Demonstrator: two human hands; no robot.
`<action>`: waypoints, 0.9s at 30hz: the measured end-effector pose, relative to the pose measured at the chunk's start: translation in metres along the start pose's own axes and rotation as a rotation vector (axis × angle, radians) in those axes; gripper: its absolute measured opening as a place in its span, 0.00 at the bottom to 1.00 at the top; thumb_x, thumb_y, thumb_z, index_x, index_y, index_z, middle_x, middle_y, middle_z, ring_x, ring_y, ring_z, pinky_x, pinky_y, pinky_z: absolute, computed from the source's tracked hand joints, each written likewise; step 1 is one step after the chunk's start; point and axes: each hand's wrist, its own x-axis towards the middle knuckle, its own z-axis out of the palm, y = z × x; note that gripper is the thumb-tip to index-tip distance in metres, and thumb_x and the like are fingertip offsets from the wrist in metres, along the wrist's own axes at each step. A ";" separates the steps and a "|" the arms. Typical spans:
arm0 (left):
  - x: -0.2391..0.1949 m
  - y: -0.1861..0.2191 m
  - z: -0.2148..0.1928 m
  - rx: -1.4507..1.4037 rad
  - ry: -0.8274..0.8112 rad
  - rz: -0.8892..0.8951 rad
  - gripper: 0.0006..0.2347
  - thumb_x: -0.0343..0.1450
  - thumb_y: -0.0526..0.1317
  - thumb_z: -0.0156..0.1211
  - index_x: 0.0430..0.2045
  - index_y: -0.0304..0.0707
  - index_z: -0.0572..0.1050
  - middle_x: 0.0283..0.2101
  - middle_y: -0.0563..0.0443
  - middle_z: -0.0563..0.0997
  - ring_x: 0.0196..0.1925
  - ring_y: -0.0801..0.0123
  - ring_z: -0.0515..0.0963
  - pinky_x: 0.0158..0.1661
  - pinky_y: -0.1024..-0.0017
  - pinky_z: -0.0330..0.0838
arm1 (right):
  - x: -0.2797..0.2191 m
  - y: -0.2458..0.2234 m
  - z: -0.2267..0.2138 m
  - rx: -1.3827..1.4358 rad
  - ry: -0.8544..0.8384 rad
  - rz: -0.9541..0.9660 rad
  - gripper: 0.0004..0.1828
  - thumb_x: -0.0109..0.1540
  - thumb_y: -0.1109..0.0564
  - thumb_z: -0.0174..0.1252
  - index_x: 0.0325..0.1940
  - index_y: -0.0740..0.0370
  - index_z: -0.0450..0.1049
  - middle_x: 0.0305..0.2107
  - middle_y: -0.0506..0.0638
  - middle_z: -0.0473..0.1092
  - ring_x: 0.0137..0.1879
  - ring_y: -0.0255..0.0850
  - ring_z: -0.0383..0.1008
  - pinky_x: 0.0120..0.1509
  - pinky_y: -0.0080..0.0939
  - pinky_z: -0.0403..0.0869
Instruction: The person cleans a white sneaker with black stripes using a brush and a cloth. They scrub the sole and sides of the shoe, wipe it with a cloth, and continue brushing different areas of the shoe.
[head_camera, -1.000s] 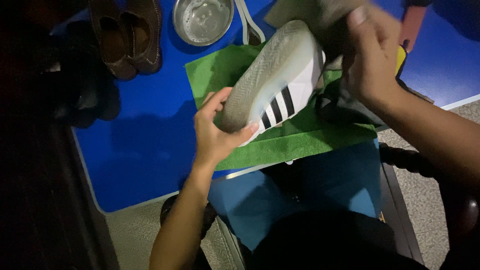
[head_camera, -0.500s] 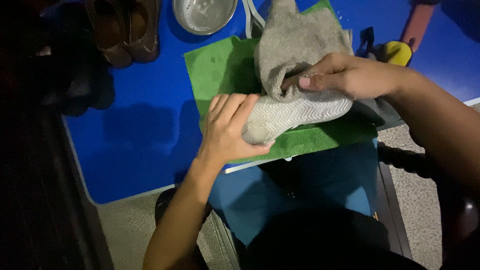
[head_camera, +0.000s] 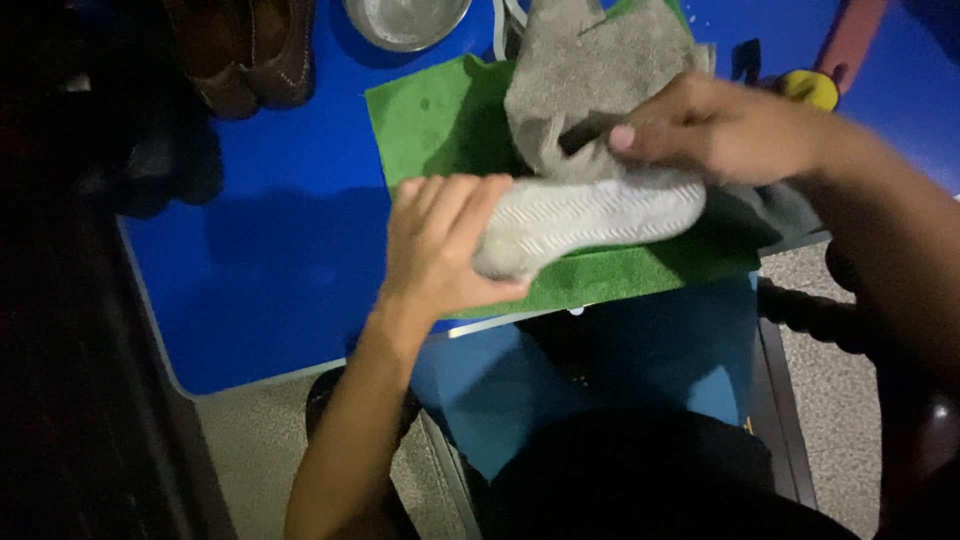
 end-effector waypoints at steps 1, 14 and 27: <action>-0.002 -0.003 -0.001 0.003 -0.011 -0.039 0.33 0.48 0.58 0.66 0.42 0.37 0.70 0.36 0.48 0.72 0.36 0.57 0.71 0.37 0.61 0.59 | -0.002 0.001 -0.003 0.005 0.029 0.030 0.24 0.66 0.51 0.43 0.15 0.58 0.59 0.13 0.41 0.51 0.19 0.32 0.51 0.23 0.35 0.55; -0.011 -0.037 -0.001 -0.074 0.107 -0.340 0.34 0.40 0.46 0.75 0.38 0.30 0.72 0.34 0.41 0.72 0.38 0.48 0.75 0.51 0.56 0.58 | -0.010 0.056 -0.029 0.865 0.791 0.220 0.18 0.53 0.47 0.51 0.46 0.49 0.70 0.40 0.39 0.70 0.48 0.33 0.72 0.57 0.36 0.69; -0.012 -0.038 0.003 -0.011 0.353 -0.626 0.30 0.43 0.44 0.78 0.37 0.35 0.74 0.32 0.43 0.71 0.34 0.45 0.76 0.38 0.57 0.66 | -0.012 0.040 -0.017 1.034 0.788 0.016 0.12 0.58 0.48 0.51 0.44 0.49 0.67 0.41 0.42 0.66 0.53 0.37 0.66 0.65 0.36 0.63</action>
